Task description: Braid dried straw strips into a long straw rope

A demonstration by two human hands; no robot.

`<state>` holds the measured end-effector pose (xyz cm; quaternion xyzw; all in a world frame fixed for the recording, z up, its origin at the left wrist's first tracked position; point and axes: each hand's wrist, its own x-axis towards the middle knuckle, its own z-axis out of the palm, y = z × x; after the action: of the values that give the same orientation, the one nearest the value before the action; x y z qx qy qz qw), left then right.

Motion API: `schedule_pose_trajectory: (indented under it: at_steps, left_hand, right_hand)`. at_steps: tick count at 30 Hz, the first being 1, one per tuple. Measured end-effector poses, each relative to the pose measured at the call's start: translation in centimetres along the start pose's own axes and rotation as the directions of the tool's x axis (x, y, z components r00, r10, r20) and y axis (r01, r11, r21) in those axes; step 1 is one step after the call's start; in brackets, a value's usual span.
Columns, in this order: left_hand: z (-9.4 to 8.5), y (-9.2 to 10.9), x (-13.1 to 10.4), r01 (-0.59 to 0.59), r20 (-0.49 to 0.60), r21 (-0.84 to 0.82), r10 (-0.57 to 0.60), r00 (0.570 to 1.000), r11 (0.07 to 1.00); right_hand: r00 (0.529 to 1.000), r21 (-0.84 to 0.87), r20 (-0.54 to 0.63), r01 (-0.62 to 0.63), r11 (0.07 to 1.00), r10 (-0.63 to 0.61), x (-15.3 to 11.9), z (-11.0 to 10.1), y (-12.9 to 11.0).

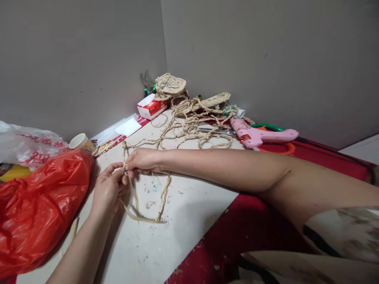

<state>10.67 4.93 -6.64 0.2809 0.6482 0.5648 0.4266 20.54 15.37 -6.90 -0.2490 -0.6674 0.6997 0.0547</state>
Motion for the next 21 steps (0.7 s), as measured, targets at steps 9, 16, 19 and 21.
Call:
schedule_pose_trajectory:
  at_steps: [9,16,19,21]
  left_hand:
    - [-0.3,-1.5,0.1,-0.224,-0.094,0.356,0.273,0.957,0.907]
    - [-0.7,-1.6,0.2,-0.306,-0.01,0.673,0.422,0.906,0.673]
    - [-0.4,-1.5,0.0,-0.291,0.018,0.84,0.513,0.858,0.458]
    - [-0.1,-1.5,-0.1,-0.259,0.047,0.914,0.553,0.832,0.312]
  right_hand:
    - [0.994,0.045,-0.088,0.061,0.997,-0.057,-0.3,0.9,0.2]
    - [0.991,0.164,-0.131,0.019,0.986,0.003,0.3,1.2,0.8]
    - [0.991,0.218,-0.134,0.033,0.975,-0.004,0.2,1.4,0.8]
    - [0.99,0.246,-0.138,0.053,0.968,-0.019,-0.1,1.6,0.7]
